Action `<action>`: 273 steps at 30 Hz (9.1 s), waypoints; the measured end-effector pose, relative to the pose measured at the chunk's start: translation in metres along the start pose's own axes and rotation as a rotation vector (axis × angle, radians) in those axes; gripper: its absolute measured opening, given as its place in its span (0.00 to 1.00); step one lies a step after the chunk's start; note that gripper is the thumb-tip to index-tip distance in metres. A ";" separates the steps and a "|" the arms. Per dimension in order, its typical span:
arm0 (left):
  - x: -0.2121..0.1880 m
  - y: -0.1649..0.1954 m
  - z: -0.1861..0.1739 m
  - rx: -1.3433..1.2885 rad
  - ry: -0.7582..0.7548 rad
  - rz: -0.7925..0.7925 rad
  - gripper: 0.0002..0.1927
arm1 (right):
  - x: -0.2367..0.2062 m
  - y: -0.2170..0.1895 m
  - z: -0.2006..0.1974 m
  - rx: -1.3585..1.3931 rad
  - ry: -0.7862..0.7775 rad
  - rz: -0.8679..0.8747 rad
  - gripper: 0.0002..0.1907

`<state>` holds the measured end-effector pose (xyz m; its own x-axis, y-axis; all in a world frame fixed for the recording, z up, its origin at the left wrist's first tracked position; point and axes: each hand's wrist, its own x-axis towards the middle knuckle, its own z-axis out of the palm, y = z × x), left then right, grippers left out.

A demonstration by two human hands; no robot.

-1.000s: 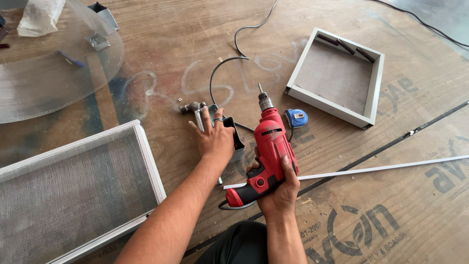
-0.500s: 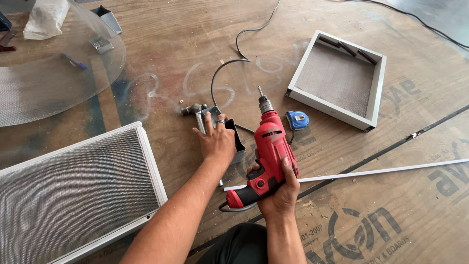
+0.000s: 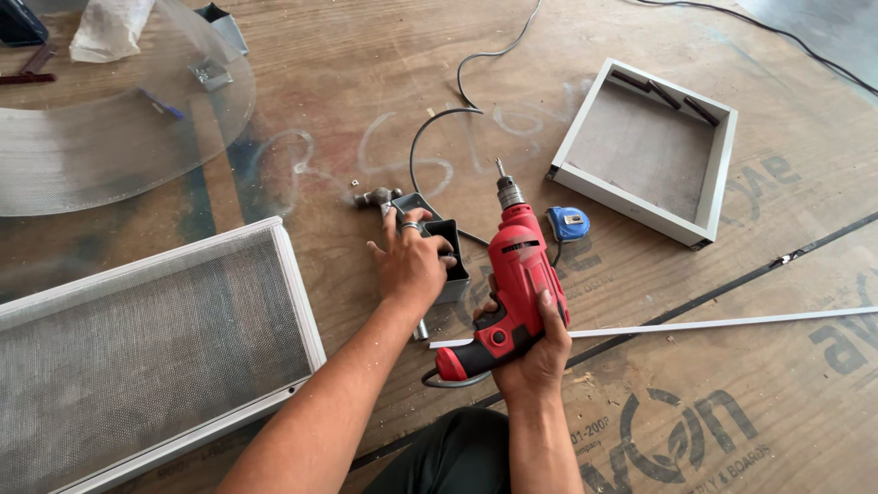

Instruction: The person uses a red power drill to drive screws into the corners and edges of a white rectangular frame containing a mesh screen. The person sits on the floor and systematically fastens the screen to the frame, occasionally picking up screws and repositioning the frame.

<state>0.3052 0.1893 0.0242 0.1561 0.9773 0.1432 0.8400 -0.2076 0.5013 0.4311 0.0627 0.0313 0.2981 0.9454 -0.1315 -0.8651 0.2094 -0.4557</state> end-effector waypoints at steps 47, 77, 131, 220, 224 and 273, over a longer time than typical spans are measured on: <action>-0.111 -0.200 -0.107 -1.199 0.058 -0.501 0.07 | -0.024 0.021 0.036 -0.579 -0.371 0.277 0.32; -0.251 -0.295 -0.167 -1.873 0.463 -0.736 0.07 | -0.131 0.114 0.158 -1.351 -0.598 0.524 0.38; -0.259 -0.269 -0.115 -0.198 0.103 -0.446 0.27 | -0.104 0.170 0.291 -2.493 -1.034 0.411 0.36; -0.178 -0.252 -0.153 -1.541 0.150 0.074 0.19 | -0.110 0.206 0.298 -2.606 -1.276 0.331 0.35; -0.179 -0.249 -0.157 -1.503 0.151 0.056 0.20 | -0.113 0.207 0.302 -2.638 -1.236 0.389 0.34; -0.180 -0.253 -0.157 -1.436 0.215 -0.049 0.21 | -0.109 0.218 0.303 -2.612 -1.274 0.301 0.35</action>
<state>-0.0168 0.0593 0.0057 -0.0445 0.9863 0.1586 -0.4124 -0.1627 0.8964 0.0875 0.0813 0.2130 -0.4710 0.7146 -0.5172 0.8567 0.5103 -0.0751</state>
